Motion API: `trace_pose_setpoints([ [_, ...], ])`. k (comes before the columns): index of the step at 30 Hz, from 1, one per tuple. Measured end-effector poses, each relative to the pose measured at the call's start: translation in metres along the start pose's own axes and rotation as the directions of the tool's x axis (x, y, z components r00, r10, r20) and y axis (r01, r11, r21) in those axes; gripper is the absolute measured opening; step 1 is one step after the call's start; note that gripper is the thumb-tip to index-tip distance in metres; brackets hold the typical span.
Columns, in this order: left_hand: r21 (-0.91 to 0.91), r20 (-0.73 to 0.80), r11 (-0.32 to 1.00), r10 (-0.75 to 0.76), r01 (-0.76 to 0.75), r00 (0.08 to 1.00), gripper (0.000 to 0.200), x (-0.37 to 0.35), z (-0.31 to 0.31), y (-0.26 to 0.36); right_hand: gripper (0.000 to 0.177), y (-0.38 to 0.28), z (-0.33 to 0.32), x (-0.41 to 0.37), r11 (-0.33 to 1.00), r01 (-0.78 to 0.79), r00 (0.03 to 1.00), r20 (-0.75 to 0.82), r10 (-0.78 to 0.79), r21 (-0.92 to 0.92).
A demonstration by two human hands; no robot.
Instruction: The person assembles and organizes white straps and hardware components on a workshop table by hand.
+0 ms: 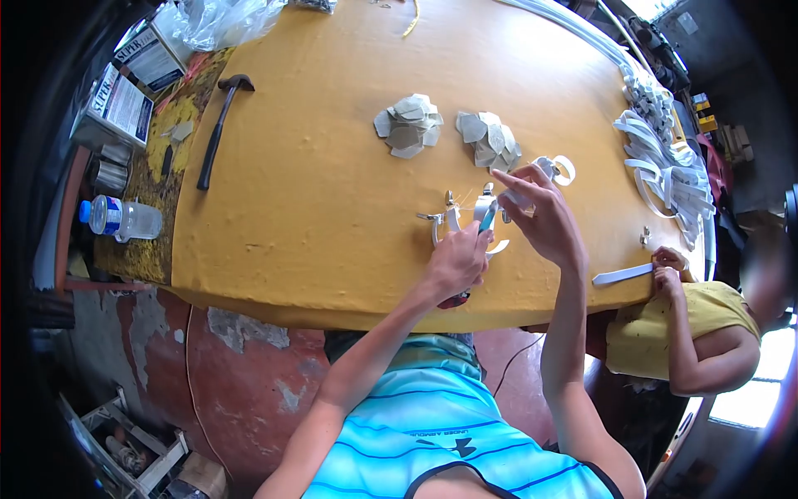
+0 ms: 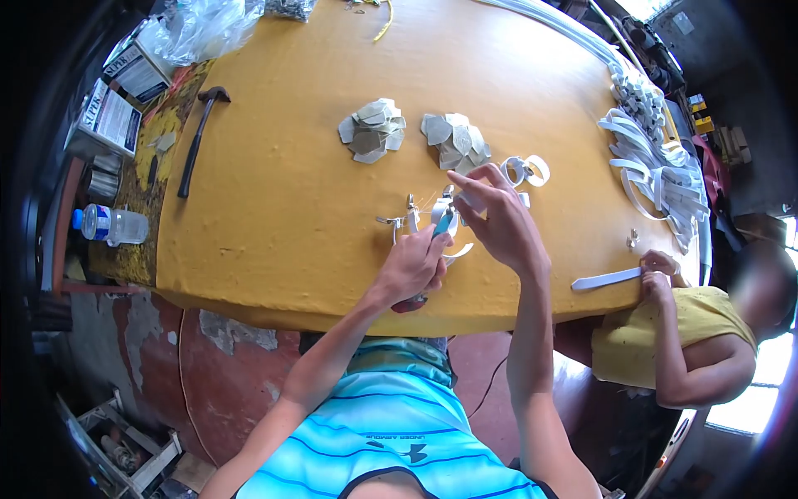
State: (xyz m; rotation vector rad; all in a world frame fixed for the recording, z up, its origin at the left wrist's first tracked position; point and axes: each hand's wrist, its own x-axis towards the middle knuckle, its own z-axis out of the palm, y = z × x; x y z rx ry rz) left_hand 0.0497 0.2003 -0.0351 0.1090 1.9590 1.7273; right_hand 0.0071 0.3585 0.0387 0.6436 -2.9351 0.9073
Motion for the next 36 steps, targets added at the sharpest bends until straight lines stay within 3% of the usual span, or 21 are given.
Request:
trace_pose_setpoints([
  [4, -0.091, -0.068, 0.992, 0.081, -0.087, 0.994, 0.033, -0.002, -0.002, 0.002, 0.042, -0.001, 0.008, -0.006, 0.997, -0.002, 0.995, -0.099, 0.01, 0.076],
  [6, -0.123, -0.079, 0.983, 0.125, -0.134, 0.989, 0.032, -0.005, -0.002, 0.002, 0.048, 0.007, 0.019, -0.008, 0.939, -0.026, 0.983, -0.16, 0.086, 0.343],
  [7, -0.153, -0.109, 0.975, 0.149, -0.165, 0.983, 0.029, -0.006, -0.002, 0.003, 0.048, 0.01, 0.024, -0.008, 0.939, -0.025, 0.982, -0.169, 0.087, 0.342],
  [9, -0.175, -0.128, 0.965, 0.176, -0.197, 0.976, 0.027, -0.009, -0.001, -0.001, 0.053, 0.013, 0.033, -0.009, 0.66, 0.003, 0.978, -0.139, 0.154, 0.751],
  [10, -0.034, -0.195, 0.955, 0.284, -0.296, 0.939, 0.026, -0.008, -0.001, -0.008, 0.053, 0.015, 0.037, -0.011, 0.661, 0.007, 0.976, -0.149, 0.159, 0.751],
  [11, 0.112, -0.245, 0.918, 0.397, -0.381, 0.885, 0.025, -0.008, -0.002, -0.012, 0.055, 0.016, 0.039, -0.013, 0.546, -0.016, 0.98, -0.094, 0.173, 0.838],
  [12, 0.116, -0.234, 0.916, 0.402, -0.385, 0.885, 0.025, -0.009, -0.004, -0.012, 0.057, 0.018, 0.041, -0.014, 0.42, -0.04, 0.984, -0.038, 0.177, 0.907],
  [17, 0.22, -0.235, 0.88, 0.467, -0.421, 0.853, 0.023, -0.017, -0.014, -0.014, 0.059, 0.015, 0.04, -0.014, 0.289, -0.105, 0.989, 0.068, 0.133, 0.952],
  [22, 0.241, -0.235, 0.877, 0.468, -0.415, 0.852, 0.026, -0.024, -0.022, -0.008, 0.051, 0.009, 0.039, -0.016, 0.322, -0.181, 0.979, 0.138, 0.153, 0.929],
  [24, 0.228, -0.222, 0.889, 0.444, -0.397, 0.868, 0.026, -0.026, -0.023, -0.006, 0.055, 0.009, 0.041, -0.016, 0.371, -0.185, 0.981, 0.151, 0.118, 0.91],
  [31, 0.161, -0.166, 0.919, 0.384, -0.359, 0.908, 0.024, -0.033, -0.024, 0.001, 0.07, -0.002, 0.033, -0.015, 0.355, -0.066, 0.997, 0.074, -0.01, 0.933],
  [34, 0.112, -0.149, 0.914, 0.402, -0.389, 0.903, 0.027, -0.036, -0.025, 0.001, 0.062, 0.006, 0.027, -0.01, 0.45, -0.055, 0.996, 0.083, -0.044, 0.891],
  [36, 0.098, -0.154, 0.917, 0.399, -0.387, 0.904, 0.028, -0.038, -0.025, 0.005, 0.05, 0.01, 0.024, -0.009, 0.521, -0.156, 0.976, 0.212, -0.051, 0.839],
])
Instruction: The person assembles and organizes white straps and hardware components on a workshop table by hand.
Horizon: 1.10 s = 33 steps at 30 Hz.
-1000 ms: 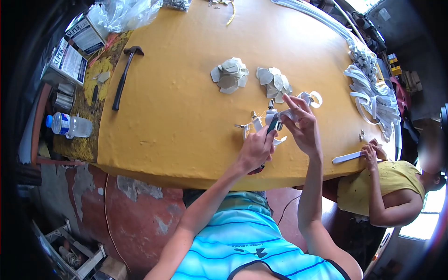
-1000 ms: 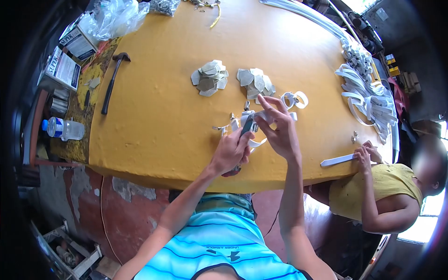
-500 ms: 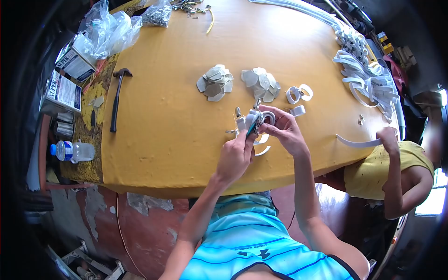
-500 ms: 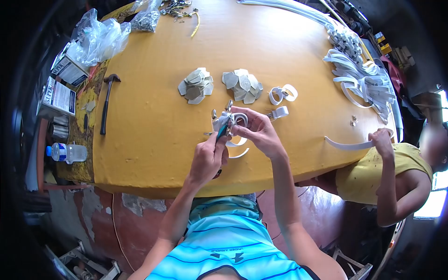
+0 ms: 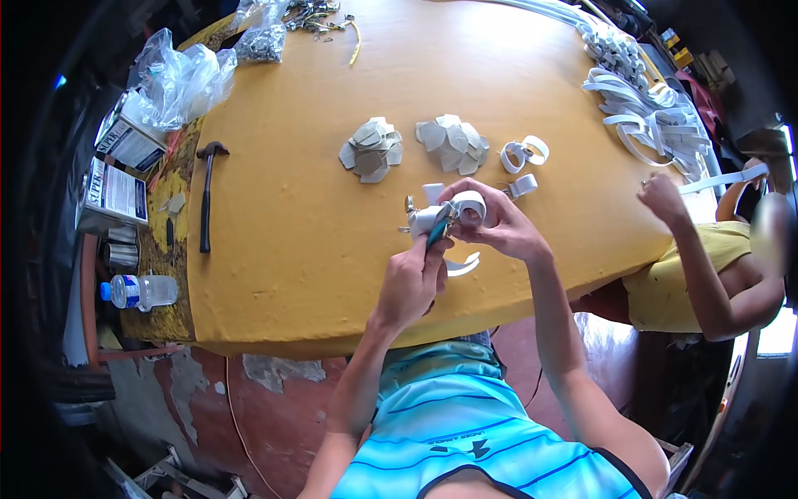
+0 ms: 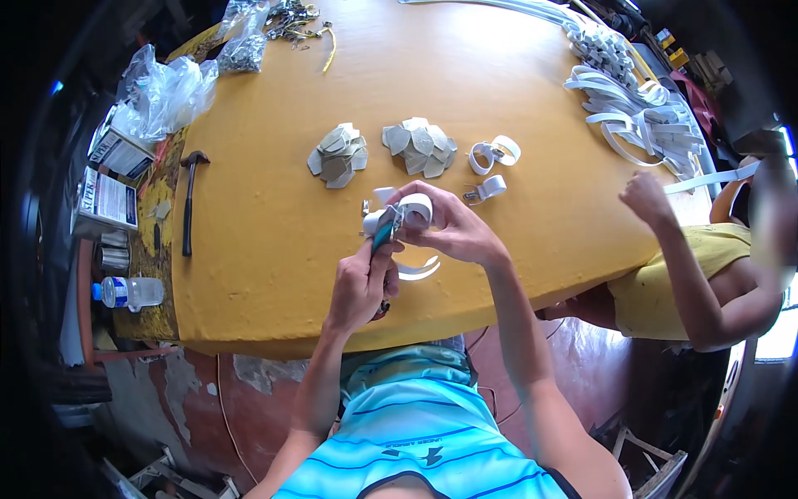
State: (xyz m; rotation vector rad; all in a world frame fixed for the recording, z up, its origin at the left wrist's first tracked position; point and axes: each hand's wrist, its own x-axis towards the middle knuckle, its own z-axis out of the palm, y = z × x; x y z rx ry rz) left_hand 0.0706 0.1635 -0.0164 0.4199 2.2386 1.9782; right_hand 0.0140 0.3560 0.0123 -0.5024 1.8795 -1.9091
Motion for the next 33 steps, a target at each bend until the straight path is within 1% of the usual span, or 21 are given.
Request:
trace_pose_setpoints([
  [1, -0.016, -0.011, 1.0, -0.006, 0.006, 1.0, 0.028, -0.001, -0.001, 0.003, 0.04, -0.002, 0.003, -0.001, 1.0, 0.019, 1.0, -0.005, -0.019, 0.023],
  [2, -0.014, -0.009, 1.0, -0.007, 0.007, 1.0, 0.028, -0.001, -0.002, 0.004, 0.04, -0.006, 0.004, -0.002, 0.999, 0.02, 1.0, -0.006, -0.019, 0.026],
  [4, -0.001, 0.017, 1.0, -0.028, 0.028, 0.999, 0.024, -0.002, -0.005, 0.006, 0.038, -0.011, 0.004, -0.002, 0.997, -0.022, 1.0, 0.008, 0.023, -0.074],
  [5, 0.0, 0.018, 1.0, -0.03, 0.03, 0.999, 0.024, -0.003, -0.005, 0.006, 0.038, -0.011, 0.003, -0.001, 0.997, -0.022, 1.0, 0.008, 0.023, -0.072],
  [7, 0.009, 0.0, 1.0, 0.008, -0.008, 1.0, 0.029, -0.004, -0.006, 0.007, 0.037, -0.011, 0.001, -0.001, 0.91, -0.008, 0.999, -0.037, -0.008, -0.414],
  [8, 0.011, 0.001, 1.0, 0.007, -0.007, 1.0, 0.029, -0.005, -0.006, 0.007, 0.037, -0.009, 0.002, 0.0, 0.911, -0.007, 0.999, -0.038, -0.009, -0.412],
  [10, 0.008, -0.004, 1.0, -0.005, 0.005, 1.0, 0.029, -0.005, -0.007, 0.009, 0.036, -0.003, 0.006, 0.004, 0.883, 0.243, 0.961, -0.022, -0.275, -0.402],
  [11, 0.008, -0.004, 1.0, -0.004, 0.004, 1.0, 0.029, -0.006, -0.007, 0.011, 0.036, -0.003, 0.01, 0.004, 0.882, 0.244, 0.961, -0.023, -0.276, -0.403],
  [13, -0.018, 0.006, 1.0, -0.025, 0.025, 1.0, 0.023, -0.007, -0.007, 0.014, 0.036, -0.002, 0.019, 0.004, 0.957, 0.242, 0.959, -0.111, -0.262, -0.162],
  [14, -0.017, 0.004, 1.0, -0.025, 0.025, 1.0, 0.023, -0.007, -0.007, 0.013, 0.036, -0.001, 0.02, 0.003, 0.956, 0.243, 0.959, -0.109, -0.262, -0.161],
  [16, -0.071, 0.003, 0.997, -0.041, 0.041, 0.999, 0.023, -0.008, -0.006, 0.013, 0.032, 0.003, 0.02, 0.001, 0.984, 0.175, 0.983, -0.071, -0.172, 0.043],
  [17, -0.071, 0.001, 0.997, -0.042, 0.042, 0.999, 0.023, -0.008, -0.006, 0.013, 0.032, 0.005, 0.022, 0.0, 0.984, 0.175, 0.983, -0.069, -0.172, 0.044],
  [19, -0.129, 0.006, 0.989, -0.072, 0.072, 0.997, 0.026, -0.009, -0.007, 0.014, 0.022, 0.009, 0.03, -0.003, 0.991, 0.111, 0.981, -0.152, -0.12, -0.07],
  [20, -0.13, 0.002, 0.989, -0.072, 0.072, 0.997, 0.026, -0.009, -0.007, 0.014, 0.022, 0.011, 0.034, -0.004, 0.991, 0.11, 0.982, -0.148, -0.12, -0.07],
  [22, -0.171, -0.007, 0.979, -0.118, 0.115, 0.993, 0.031, -0.01, -0.005, 0.015, 0.026, 0.017, 0.04, -0.005, 0.969, 0.198, 0.945, -0.232, -0.229, -0.15],
  [23, -0.174, -0.012, 0.978, -0.119, 0.115, 0.993, 0.031, -0.011, -0.005, 0.016, 0.025, 0.02, 0.04, -0.006, 0.957, 0.228, 0.94, -0.218, -0.264, -0.18],
  [27, -0.177, -0.016, 0.975, -0.139, 0.134, 0.99, 0.032, -0.017, -0.004, 0.013, 0.025, 0.027, 0.04, -0.01, 0.948, 0.209, 0.939, -0.222, -0.263, -0.241],
  [29, -0.187, -0.027, 0.973, -0.142, 0.135, 0.989, 0.032, -0.019, -0.005, 0.012, 0.024, 0.017, 0.042, -0.014, 0.969, 0.104, 0.97, -0.193, -0.149, -0.226],
  [31, -0.268, -0.159, 0.959, -0.132, 0.086, 0.978, 0.034, -0.017, -0.013, 0.02, 0.024, 0.013, 0.043, -0.019, 0.961, 0.061, 0.98, -0.168, -0.109, -0.268],
  [32, -0.456, -0.259, 0.882, -0.259, 0.119, 0.93, 0.036, -0.017, -0.02, 0.027, 0.024, 0.012, 0.043, -0.022, 0.949, 0.019, 0.987, -0.148, -0.069, -0.314],
  [33, -0.527, -0.365, 0.849, -0.271, 0.042, 0.891, 0.037, -0.012, -0.035, 0.038, 0.023, 0.019, 0.041, -0.027, 0.957, -0.009, 0.988, -0.149, -0.035, -0.289],
])
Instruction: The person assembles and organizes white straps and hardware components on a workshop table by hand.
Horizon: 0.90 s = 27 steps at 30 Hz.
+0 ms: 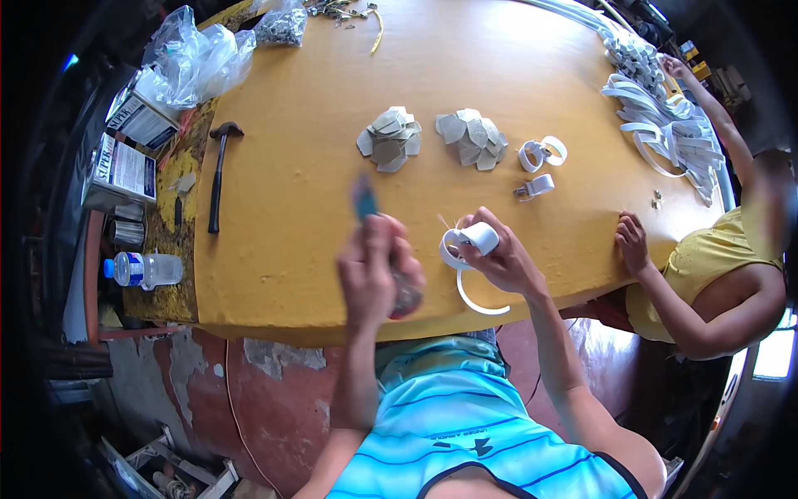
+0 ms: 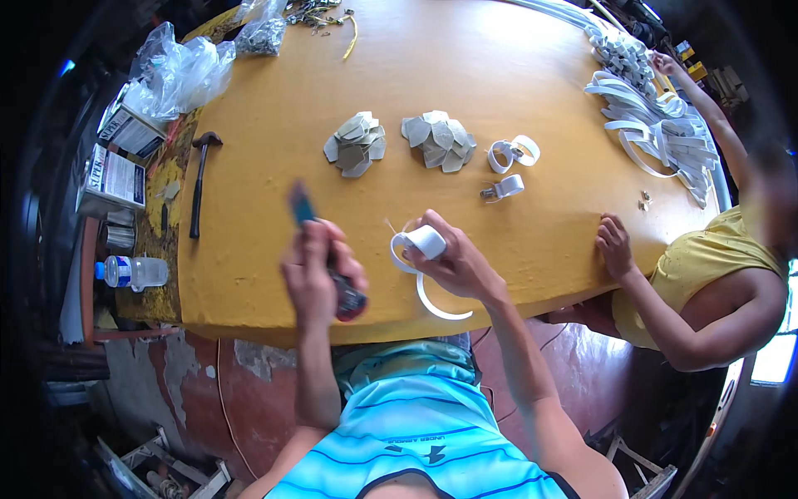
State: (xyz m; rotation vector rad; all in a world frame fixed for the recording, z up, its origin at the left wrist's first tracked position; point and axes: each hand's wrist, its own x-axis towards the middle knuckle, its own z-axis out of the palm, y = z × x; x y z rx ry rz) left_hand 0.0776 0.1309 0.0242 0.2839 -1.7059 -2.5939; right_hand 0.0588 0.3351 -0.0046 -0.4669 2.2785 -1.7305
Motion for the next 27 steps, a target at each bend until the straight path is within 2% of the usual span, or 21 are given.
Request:
trace_pose_setpoints([
  [1, -0.038, 0.003, 0.992, 0.12, -0.12, 0.993, 0.038, 0.005, -0.008, 0.014, 0.023, 0.009, 0.0, -0.004, 1.0, -0.001, 1.0, 0.003, 0.001, -0.001],
  [3, 0.03, 0.004, 0.984, 0.175, -0.175, 0.985, 0.038, 0.011, -0.02, 0.032, 0.02, 0.022, -0.002, -0.009, 0.99, 0.095, 0.992, -0.096, -0.085, 0.1],
  [4, 0.051, 0.014, 0.982, 0.181, -0.181, 0.983, 0.039, 0.012, -0.022, 0.032, 0.02, 0.024, -0.004, -0.009, 0.991, 0.095, 0.992, -0.097, -0.085, 0.096],
  [6, 0.084, 0.047, 0.987, 0.137, -0.14, 0.99, 0.039, 0.015, -0.021, 0.026, 0.018, 0.025, -0.011, -0.006, 0.908, 0.114, 0.985, -0.167, -0.05, 0.403],
  [7, 0.096, 0.064, 0.991, 0.084, -0.09, 0.994, 0.038, 0.015, -0.02, 0.017, 0.018, 0.023, -0.016, -0.001, 0.909, 0.122, 0.982, -0.18, -0.052, 0.398],
  [9, 0.101, 0.091, 0.995, 0.004, -0.013, 0.996, 0.036, 0.013, -0.015, -0.005, 0.015, 0.015, -0.026, 0.011, 0.984, 0.105, 0.972, -0.222, -0.072, 0.142],
  [10, 0.123, 0.124, 0.992, -0.015, -0.001, 0.992, 0.036, 0.01, -0.013, -0.013, 0.016, 0.005, -0.027, 0.015, 0.987, 0.097, 0.957, -0.286, -0.056, 0.132],
  [11, 0.145, 0.153, 0.989, -0.033, 0.011, 0.988, 0.035, 0.008, -0.012, -0.021, 0.016, 0.006, -0.035, 0.021, 0.988, 0.092, 0.957, -0.286, -0.052, 0.127],
  [13, 0.164, 0.173, 0.986, -0.047, 0.018, 0.984, 0.035, 0.006, -0.014, -0.034, 0.014, 0.011, -0.053, 0.035, 0.963, 0.268, 0.916, -0.306, -0.261, -0.018],
  [14, 0.177, 0.174, 0.984, -0.058, 0.027, 0.983, 0.034, 0.006, -0.016, -0.038, 0.014, 0.008, -0.062, 0.037, 0.974, 0.226, 0.924, -0.316, -0.216, -0.003],
  [15, 0.191, 0.175, 0.981, -0.068, 0.034, 0.982, 0.034, 0.006, -0.018, -0.04, 0.013, 0.019, -0.076, 0.041, 0.956, 0.278, 0.898, -0.328, -0.293, -0.092],
  [17, 0.215, 0.16, 0.976, -0.064, 0.028, 0.985, 0.034, 0.006, -0.025, -0.04, 0.013, 0.009, -0.097, 0.045, 0.963, 0.124, 0.859, -0.459, -0.225, -0.24],
  [19, 0.224, 0.126, 0.974, -0.059, 0.029, 0.99, 0.034, 0.007, -0.035, -0.041, 0.016, 0.01, -0.123, 0.047, 0.893, 0.002, 0.799, -0.537, -0.272, -0.45],
  [20, 0.222, 0.121, 0.975, -0.046, 0.018, 0.992, 0.035, 0.008, -0.041, -0.043, 0.028, 0.013, -0.134, 0.049, 0.876, -0.184, 0.791, -0.596, -0.138, -0.446],
  [21, 0.223, 0.121, 0.975, -0.047, 0.019, 0.992, 0.035, 0.008, -0.044, -0.043, 0.028, 0.017, -0.134, 0.047, 0.876, -0.185, 0.791, -0.596, -0.136, -0.445],
  [22, 0.213, 0.106, 0.977, -0.054, 0.03, 0.993, 0.035, 0.009, -0.046, -0.043, 0.033, 0.022, -0.133, 0.045, 0.68, -0.234, 0.758, -0.568, -0.32, -0.695],
  [23, 0.202, 0.09, 0.978, -0.062, 0.042, 0.994, 0.035, 0.009, -0.048, -0.043, 0.039, 0.026, -0.131, 0.043, 0.411, -0.292, 0.732, -0.478, -0.485, -0.864],
  [24, 0.203, 0.088, 0.978, -0.063, 0.044, 0.994, 0.035, 0.009, -0.05, -0.044, 0.051, 0.014, -0.118, 0.036, 0.565, -0.206, 0.792, -0.475, -0.383, -0.799],
  [26, 0.208, 0.079, 0.977, -0.072, 0.054, 0.994, 0.035, 0.007, -0.05, -0.046, 0.054, 0.003, -0.091, 0.026, 0.736, 0.015, 0.939, -0.243, -0.243, -0.676],
  [27, 0.217, 0.08, 0.974, -0.077, 0.058, 0.994, 0.035, 0.007, -0.05, -0.047, 0.051, 0.003, -0.073, 0.023, 0.767, 0.091, 0.972, -0.111, -0.208, -0.635],
])
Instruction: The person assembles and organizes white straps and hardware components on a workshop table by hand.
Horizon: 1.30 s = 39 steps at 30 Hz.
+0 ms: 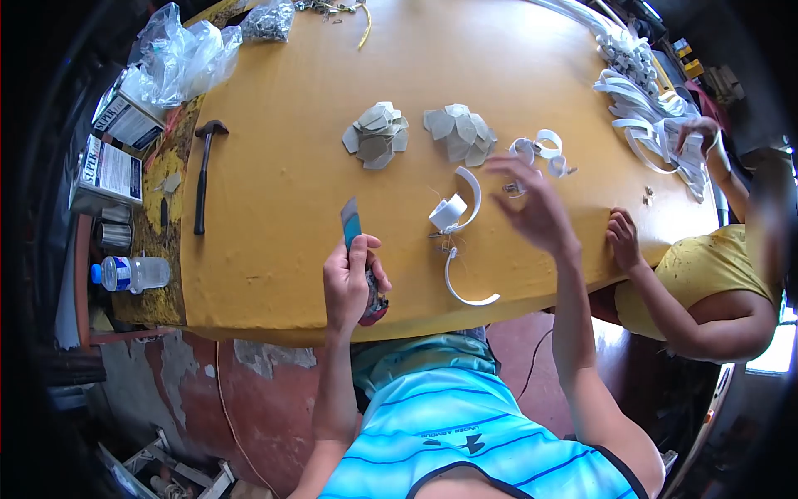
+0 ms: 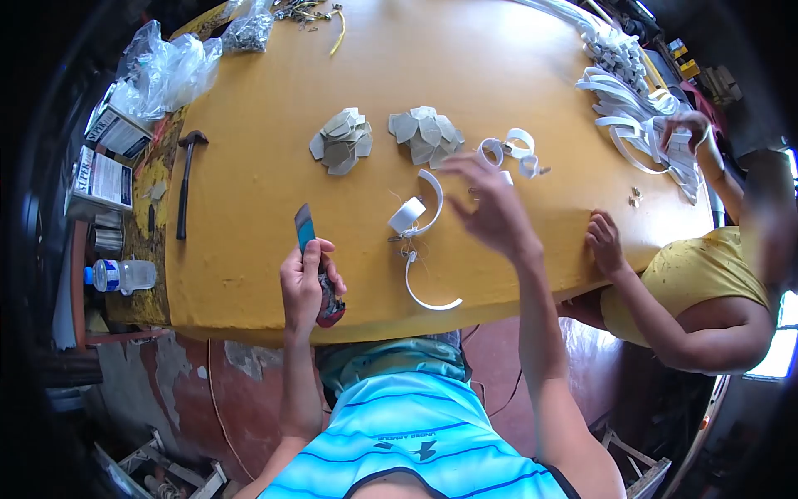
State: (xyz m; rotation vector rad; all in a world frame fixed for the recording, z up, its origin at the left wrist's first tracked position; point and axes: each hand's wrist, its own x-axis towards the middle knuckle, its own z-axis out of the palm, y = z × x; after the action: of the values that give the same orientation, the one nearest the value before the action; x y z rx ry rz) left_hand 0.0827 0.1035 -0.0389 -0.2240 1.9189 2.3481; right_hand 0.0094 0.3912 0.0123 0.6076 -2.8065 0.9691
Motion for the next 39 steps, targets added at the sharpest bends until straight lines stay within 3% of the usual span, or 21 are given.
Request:
trace_pose_setpoints([
  [1, 0.005, 0.003, 1.0, -0.005, 0.005, 1.0, 0.035, -0.001, 0.0, -0.001, 0.049, -0.011, 0.012, -0.002, 0.996, 0.052, 0.991, 0.122, -0.061, 0.074],
  [5, 0.027, 0.031, 0.999, -0.036, 0.035, 0.999, 0.035, -0.002, 0.003, -0.004, 0.042, -0.014, 0.055, 0.003, 0.991, 0.123, 0.987, 0.107, -0.118, -0.05],
  [10, 0.031, 0.025, 0.999, -0.027, 0.027, 0.999, 0.035, -0.007, 0.003, -0.008, 0.034, -0.002, 0.058, 0.035, 0.987, 0.132, 0.942, 0.322, -0.095, -0.095],
  [12, 0.01, 0.068, 0.999, -0.049, 0.049, 0.996, 0.035, -0.009, 0.006, -0.009, 0.029, -0.006, 0.054, 0.041, 0.984, 0.145, 0.949, 0.295, -0.109, -0.102],
  [14, -0.013, 0.08, 0.996, -0.084, 0.085, 0.993, 0.034, -0.013, 0.013, -0.008, 0.027, -0.012, 0.048, 0.046, 0.961, -0.187, 0.959, 0.251, 0.133, 0.202],
  [16, -0.059, 0.19, 0.984, -0.157, 0.171, 0.969, 0.034, -0.015, 0.024, -0.008, 0.019, -0.023, 0.038, 0.05, 0.961, -0.191, 0.957, 0.256, 0.137, 0.201],
  [18, -0.09, 0.238, 0.978, -0.164, 0.19, 0.957, 0.034, -0.016, 0.037, -0.008, 0.016, -0.026, 0.033, 0.052, 0.899, -0.163, 0.981, 0.161, 0.105, 0.407],
  [20, -0.132, 0.332, 0.95, -0.226, 0.283, 0.916, 0.034, -0.014, 0.051, -0.006, 0.021, -0.035, 0.024, 0.054, 0.882, -0.207, 0.972, 0.192, 0.135, 0.424],
  [27, -0.178, 0.384, 0.915, -0.274, 0.362, 0.882, 0.033, -0.005, 0.065, -0.017, 0.035, -0.044, 0.019, 0.056, 0.652, -0.264, 0.961, 0.251, 0.116, 0.71],
  [29, -0.189, 0.391, 0.911, -0.271, 0.365, 0.88, 0.033, -0.004, 0.064, -0.017, 0.039, -0.035, 0.026, 0.055, 0.548, -0.166, 0.979, 0.202, -0.005, 0.82],
  [36, -0.229, 0.403, 0.878, -0.308, 0.421, 0.862, 0.034, 0.0, 0.068, -0.019, 0.04, -0.04, 0.033, 0.049, 0.457, -0.18, 0.976, 0.215, -0.025, 0.871],
  [39, -0.251, 0.402, 0.867, -0.311, 0.431, 0.861, 0.034, 0.004, 0.07, -0.023, 0.04, -0.046, 0.033, 0.048, 0.557, -0.258, 0.963, 0.253, 0.087, 0.789],
])
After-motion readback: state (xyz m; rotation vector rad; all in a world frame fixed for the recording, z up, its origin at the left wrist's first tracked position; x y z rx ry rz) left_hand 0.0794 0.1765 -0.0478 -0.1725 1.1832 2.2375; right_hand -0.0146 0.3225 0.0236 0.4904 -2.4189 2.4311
